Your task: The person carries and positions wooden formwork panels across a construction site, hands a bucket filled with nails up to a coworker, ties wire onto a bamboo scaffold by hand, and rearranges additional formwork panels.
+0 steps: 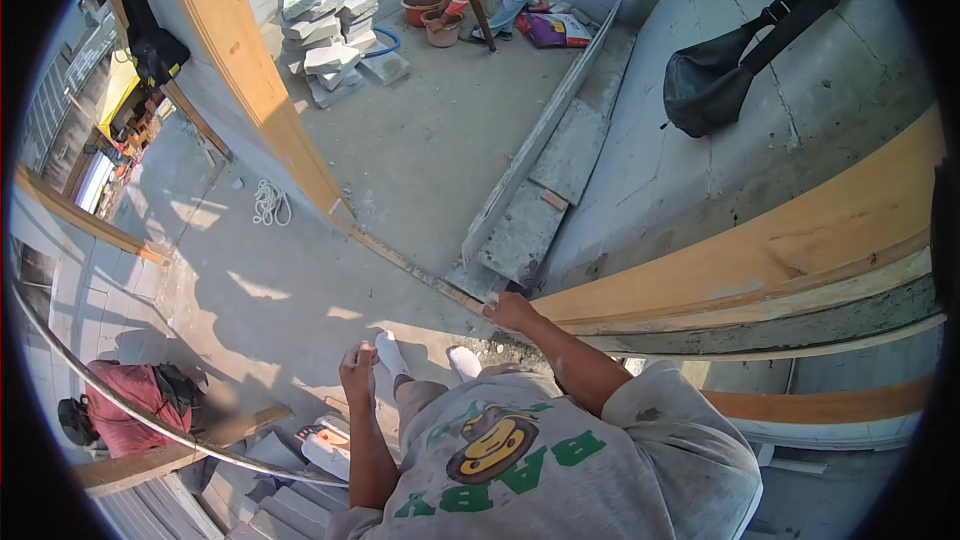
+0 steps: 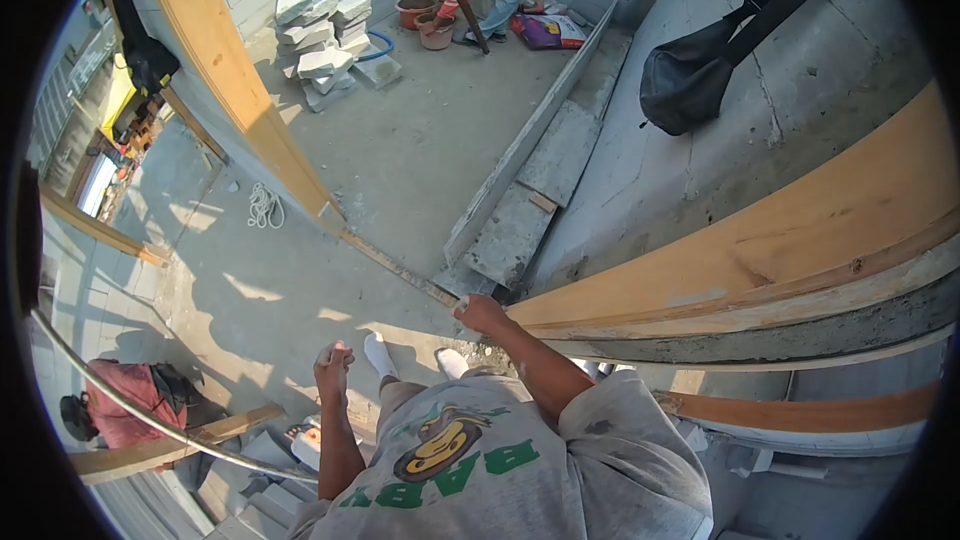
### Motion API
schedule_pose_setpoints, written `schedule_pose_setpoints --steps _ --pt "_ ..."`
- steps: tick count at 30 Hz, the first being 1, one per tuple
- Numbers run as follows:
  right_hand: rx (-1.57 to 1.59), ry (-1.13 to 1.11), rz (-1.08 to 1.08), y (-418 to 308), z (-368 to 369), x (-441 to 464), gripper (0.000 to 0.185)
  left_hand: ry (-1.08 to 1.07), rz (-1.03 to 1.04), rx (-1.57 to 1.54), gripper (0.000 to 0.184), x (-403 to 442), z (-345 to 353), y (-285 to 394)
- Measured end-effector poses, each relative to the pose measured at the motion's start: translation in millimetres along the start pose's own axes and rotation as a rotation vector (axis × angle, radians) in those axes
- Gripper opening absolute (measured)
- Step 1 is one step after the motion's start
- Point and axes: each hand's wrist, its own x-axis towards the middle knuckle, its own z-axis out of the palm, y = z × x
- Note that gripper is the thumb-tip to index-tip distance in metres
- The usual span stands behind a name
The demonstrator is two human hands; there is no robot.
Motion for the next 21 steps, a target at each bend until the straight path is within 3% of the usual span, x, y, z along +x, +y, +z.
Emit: schedule_pose_setpoints --steps 5,7,12,15,19,21 --pt "0.075 0.151 0.253 0 4 -5 0.041 -0.348 0.184 0.26 0.032 84 -10 8" --pt "0.042 0.09 0.371 -2 13 -12 0.05 -0.416 0.293 0.466 0.032 120 -19 9" --pt "0.065 0.21 0.574 8 63 -18 0.064 -0.39 0.201 0.257 0.031 180 -52 64" --pt "0.308 0.074 0.714 -6 65 -24 0.076 -0.343 0.22 0.306 0.032 219 -73 73" --pt "0.28 -0.029 0.722 -7 78 -16 0.076 -0.28 0.201 0.246 0.03 247 -98 64" --pt "0.193 -0.074 0.741 -45 51 -12 0.076 -0.31 0.172 0.16 0.029 253 -106 51"
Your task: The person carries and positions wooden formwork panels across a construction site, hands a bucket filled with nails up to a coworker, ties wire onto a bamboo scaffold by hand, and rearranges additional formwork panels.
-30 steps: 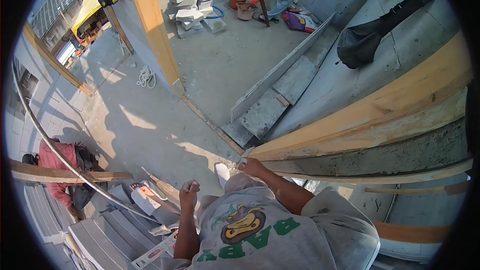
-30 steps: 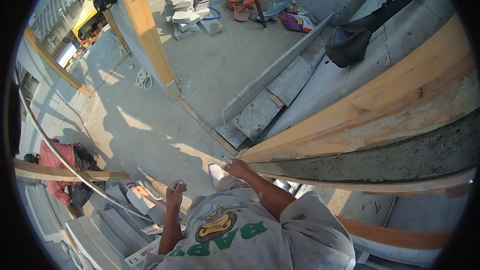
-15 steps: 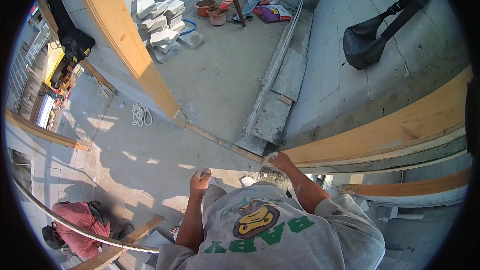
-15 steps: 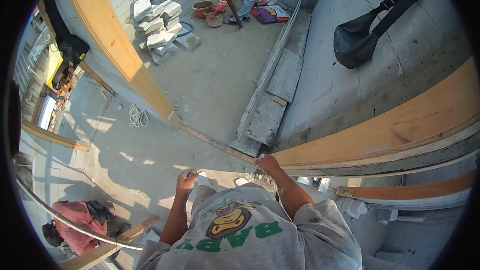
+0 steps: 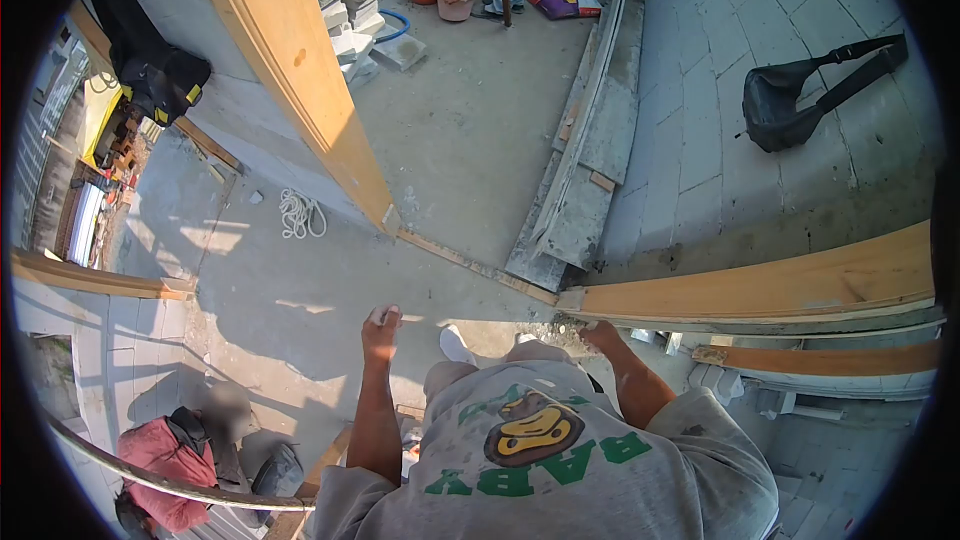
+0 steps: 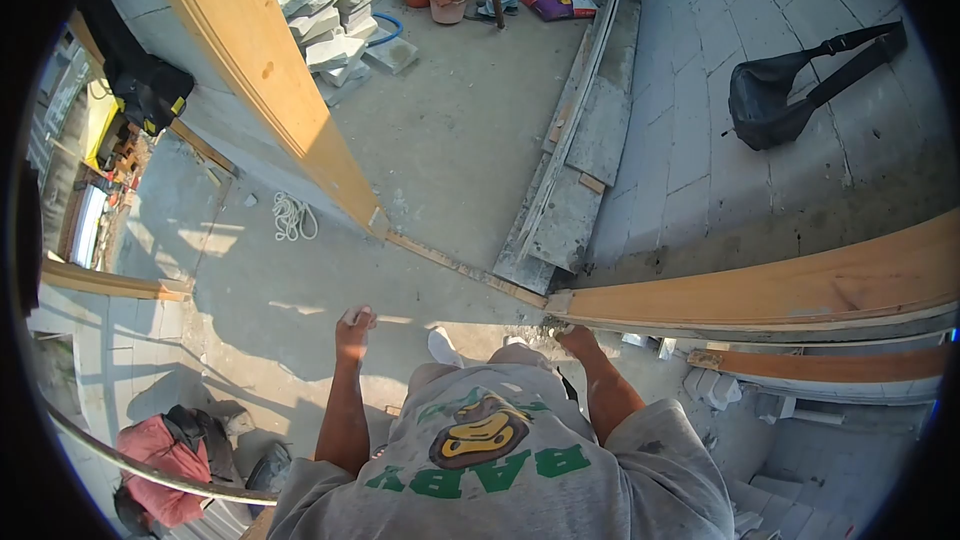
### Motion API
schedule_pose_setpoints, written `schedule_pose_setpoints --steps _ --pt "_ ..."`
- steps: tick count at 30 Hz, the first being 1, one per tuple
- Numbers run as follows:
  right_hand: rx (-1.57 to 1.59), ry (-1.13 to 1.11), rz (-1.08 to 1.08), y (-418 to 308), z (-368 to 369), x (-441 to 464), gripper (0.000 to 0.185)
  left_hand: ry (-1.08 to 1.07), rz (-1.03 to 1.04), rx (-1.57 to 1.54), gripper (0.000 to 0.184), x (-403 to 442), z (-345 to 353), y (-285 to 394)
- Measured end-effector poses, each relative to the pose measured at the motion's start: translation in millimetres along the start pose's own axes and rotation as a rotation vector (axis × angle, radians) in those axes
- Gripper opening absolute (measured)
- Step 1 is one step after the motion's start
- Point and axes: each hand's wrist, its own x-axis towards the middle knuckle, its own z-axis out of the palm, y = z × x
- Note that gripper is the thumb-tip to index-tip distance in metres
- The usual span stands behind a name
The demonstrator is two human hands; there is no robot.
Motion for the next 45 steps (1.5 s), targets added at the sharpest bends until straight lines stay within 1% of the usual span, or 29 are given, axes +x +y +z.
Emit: schedule_pose_setpoints --steps 1,4,7,10,13,16,18,19,22,25,26,29,30,31,33,34,37,38,40,43,45 --pt "-0.045 -0.004 0.015 -15 -7 -9 0.076 -0.014 -0.008 -0.046 0.028 -3 -3 -7" --pt "0.001 0.193 -0.08 -30 -5 -3 0.073 -0.024 -0.087 -0.033 0.026 -14 -2 -18" --pt "0.013 0.115 -0.086 -54 -17 -1 0.071 -0.091 -0.144 0.015 0.026 -23 2 -25" --pt "0.06 0.063 -0.194 -81 -30 -17 0.072 -0.11 -0.157 0.055 0.026 -28 12 -12" --pt "0.079 0.089 -0.197 -71 -19 0 0.072 -0.158 -0.151 -0.005 0.027 -16 15 -24" --pt "0.075 0.156 -0.078 -52 0 20 0.071 -0.144 -0.191 0.104 0.029 -7 23 7" --pt "0.13 0.153 -0.074 -37 12 31 0.071 -0.133 -0.195 0.134 0.029 -1 25 27" --pt "0.158 0.155 -0.074 -30 16 39 0.071 -0.127 -0.193 0.148 0.029 4 27 33" --pt "0.249 0.012 0.061 -31 14 55 0.073 -0.145 -0.255 0.11 0.029 24 30 41" --pt "0.177 0.14 0.071 -48 5 72 0.07 -0.158 -0.248 0.166 0.028 49 38 45" --pt "0.205 0.107 0.069 -52 1 84 0.072 -0.153 -0.254 0.177 0.028 57 43 45" --pt "0.185 0.206 0.019 -73 -15 116 0.074 -0.14 -0.259 0.185 0.027 92 63 52" --pt "0.191 0.084 0.019 -82 -27 126 0.076 -0.143 -0.267 0.177 0.027 102 70 56" --pt "0.204 0.101 0.03 -88 -35 133 0.077 -0.147 -0.287 0.171 0.027 105 77 58" --pt "0.237 0.143 0.051 -115 -59 138 0.077 -0.208 -0.269 0.256 0.027 121 93 66" --pt "0.233 0.181 0.025 -115 -54 162 0.078 -0.241 -0.259 0.304 0.027 132 102 71" --pt "0.312 0.168 -0.019 -144 -89 168 0.079 -0.297 -0.26 0.326 0.027 161 133 86" --pt "0.333 0.161 0.009 -150 -96 173 0.08 -0.307 -0.254 0.37 0.027 172 140 86" --pt "0.363 0.154 0.059 -155 -108 181 0.081 -0.323 -0.238 0.442 0.028 190 154 80" --pt "0.418 0.185 0.071 -155 -112 193 0.081 -0.431 -0.237 0.517 0.027 210 163 78" --pt "0.454 0.137 0.061 -153 -117 188 0.078 -0.454 -0.223 0.505 0.03 211 171 90"
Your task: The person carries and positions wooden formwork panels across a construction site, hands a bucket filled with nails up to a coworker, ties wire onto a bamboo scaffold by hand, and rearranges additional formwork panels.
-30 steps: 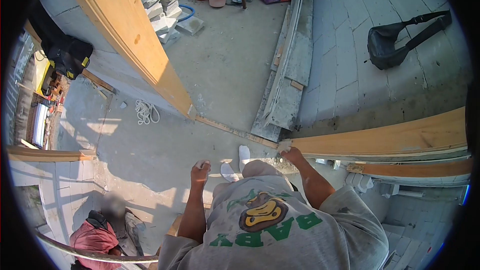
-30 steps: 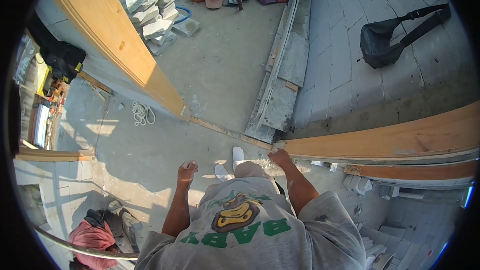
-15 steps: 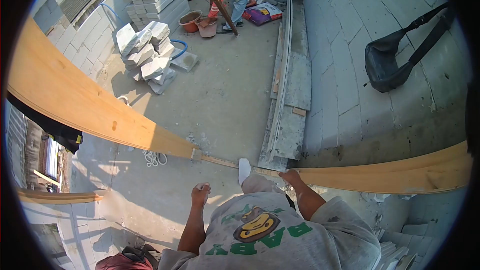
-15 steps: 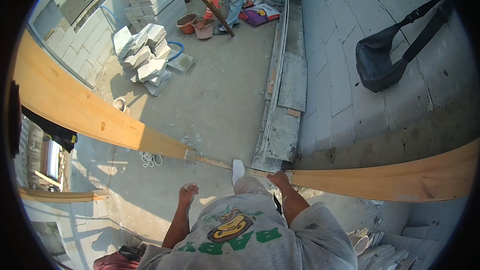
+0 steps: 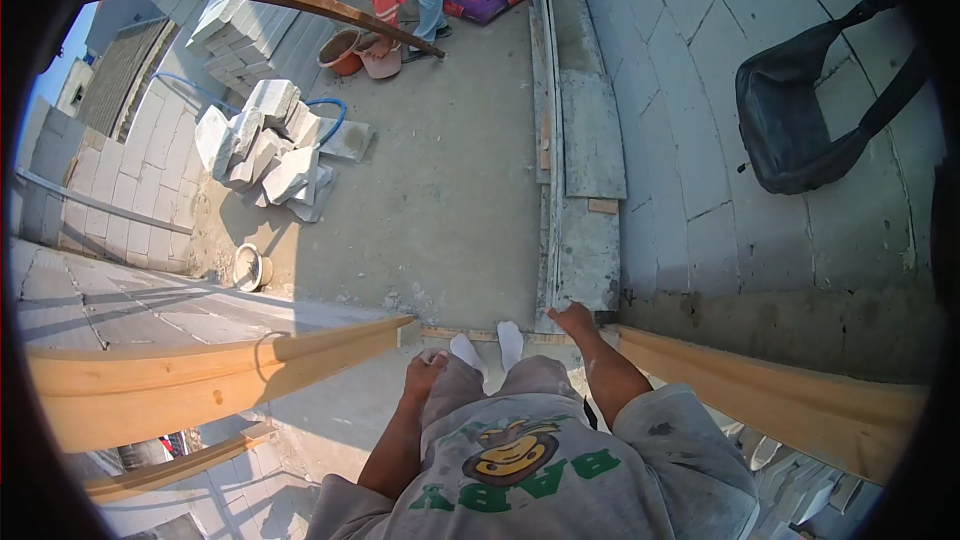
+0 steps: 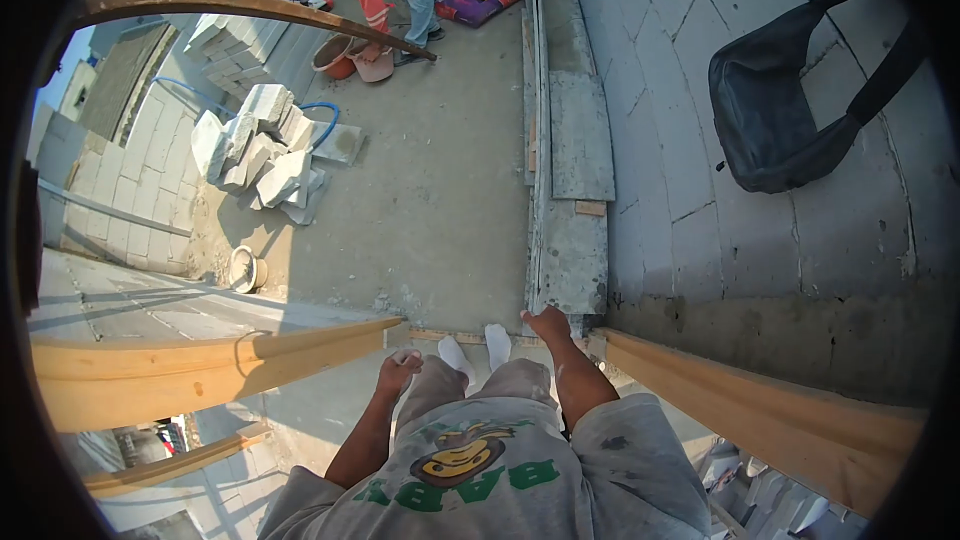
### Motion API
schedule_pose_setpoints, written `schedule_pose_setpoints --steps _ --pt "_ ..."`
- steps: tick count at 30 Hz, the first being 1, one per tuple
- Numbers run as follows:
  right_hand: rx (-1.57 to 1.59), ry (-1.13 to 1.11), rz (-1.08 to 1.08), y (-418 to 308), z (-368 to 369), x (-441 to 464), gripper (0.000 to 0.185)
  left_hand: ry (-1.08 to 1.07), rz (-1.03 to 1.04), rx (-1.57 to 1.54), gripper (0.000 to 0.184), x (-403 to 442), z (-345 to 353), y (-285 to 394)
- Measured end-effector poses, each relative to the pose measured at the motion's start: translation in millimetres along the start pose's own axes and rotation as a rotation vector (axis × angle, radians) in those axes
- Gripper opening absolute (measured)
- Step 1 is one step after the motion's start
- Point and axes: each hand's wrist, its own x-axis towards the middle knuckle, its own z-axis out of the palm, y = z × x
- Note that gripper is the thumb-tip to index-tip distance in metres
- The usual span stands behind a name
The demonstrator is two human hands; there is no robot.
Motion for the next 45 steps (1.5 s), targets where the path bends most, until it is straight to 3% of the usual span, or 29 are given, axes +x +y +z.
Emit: schedule_pose_setpoints --steps 7,11,16,17,19,22,23,27,30,33,39,42,45 --pt "-0.014 0.04 0.116 40 5 5 0.084 -0.064 -0.038 0.119 0.031 41 4 21" --pt "-0.028 0.041 0.152 61 6 7 0.081 -0.121 -0.076 0.029 0.034 80 26 12" --pt "-0.08 0.006 0.269 32 -16 5 0.074 -0.239 -0.08 0.062 0.033 143 49 -20" --pt "-0.006 0.043 0.157 26 -17 8 0.073 -0.234 -0.064 0.129 0.033 152 48 -4" --pt "-0.088 0.002 0.224 23 -5 36 0.076 -0.223 -0.058 0.26 0.032 155 40 46" --pt "-0.165 0.023 0.27 -16 -2 84 0.084 -0.191 -0.104 0.038 0.033 206 35 -1" --pt "-0.172 0.036 0.286 -31 0 94 0.088 -0.148 -0.072 0.12 0.033 204 21 42" --pt "-0.085 0.154 0.356 -45 18 140 0.095 -0.163 -0.176 0.02 0.029 247 -1 5" --pt "-0.106 0.258 0.415 -30 39 170 0.095 -0.145 -0.211 0.095 0.029 252 -6 -13" --pt "-0.029 0.225 0.512 -21 55 191 0.093 -0.155 -0.33 0.048 0.031 246 -10 -33" --pt "-0.082 0.386 0.495 -31 68 193 0.085 -0.167 -0.462 0.025 0.031 237 4 -63" --pt "-0.111 0.249 0.546 -27 62 198 0.074 -0.183 -0.482 -0.006 0.031 240 15 -61" --pt "-0.166 0.247 0.523 -25 62 201 0.077 -0.21 -0.459 0.028 0.031 252 23 -53"
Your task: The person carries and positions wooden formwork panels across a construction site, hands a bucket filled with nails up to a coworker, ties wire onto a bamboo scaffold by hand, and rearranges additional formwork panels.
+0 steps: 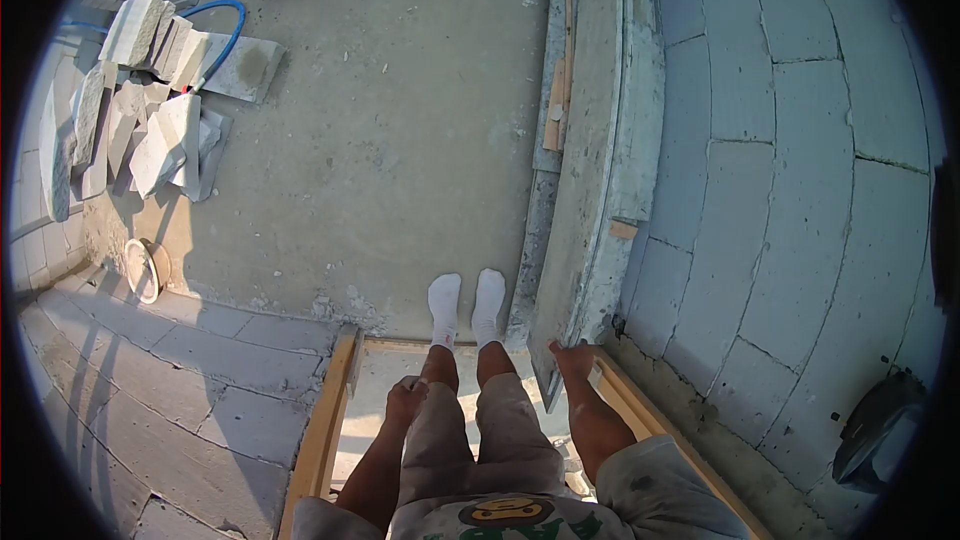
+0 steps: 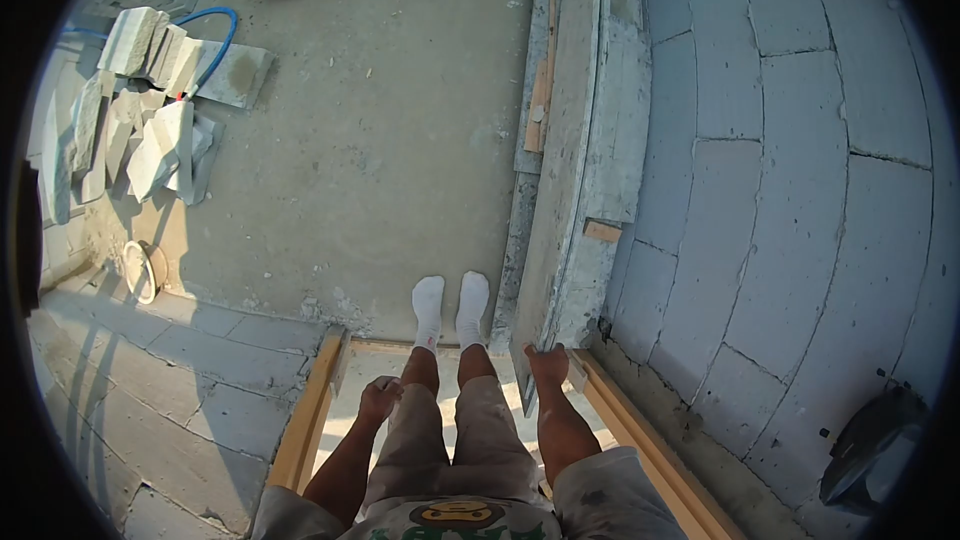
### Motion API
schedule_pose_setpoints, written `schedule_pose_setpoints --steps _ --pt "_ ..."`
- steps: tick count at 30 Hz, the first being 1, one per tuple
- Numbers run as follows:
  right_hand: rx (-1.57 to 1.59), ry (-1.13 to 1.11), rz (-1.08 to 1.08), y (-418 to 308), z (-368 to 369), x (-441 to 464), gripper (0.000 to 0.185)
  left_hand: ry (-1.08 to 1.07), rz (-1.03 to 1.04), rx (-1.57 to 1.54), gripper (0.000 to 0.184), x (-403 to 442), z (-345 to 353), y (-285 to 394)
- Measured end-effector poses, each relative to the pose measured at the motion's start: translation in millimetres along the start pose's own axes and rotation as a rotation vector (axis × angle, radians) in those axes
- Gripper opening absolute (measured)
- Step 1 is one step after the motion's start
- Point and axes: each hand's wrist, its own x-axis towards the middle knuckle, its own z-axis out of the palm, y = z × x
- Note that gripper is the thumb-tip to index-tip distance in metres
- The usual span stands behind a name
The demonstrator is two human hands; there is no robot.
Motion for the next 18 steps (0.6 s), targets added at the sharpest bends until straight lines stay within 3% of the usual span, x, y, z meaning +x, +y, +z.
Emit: schedule_pose_setpoints --steps 5,8,11,15,18 --pt "0.066 0.105 -0.081 6 19 3 0.075 -0.034 0.021 -0.066 0.033 8 6 24" --pt "0.081 -0.087 -0.062 11 21 12 0.065 -0.013 0.043 -0.039 0.032 18 7 25" --pt "-0.038 0.029 -0.166 -1 -7 1 0.053 0.014 0.067 0.094 0.031 31 1 18" --pt "0.148 0.005 -0.254 26 -48 -2 0.038 -0.031 0.075 -0.179 0.032 32 -6 42" --pt "0.237 -0.056 -0.321 36 -105 -18 0.032 -0.005 0.055 -0.135 0.031 44 -2 71"
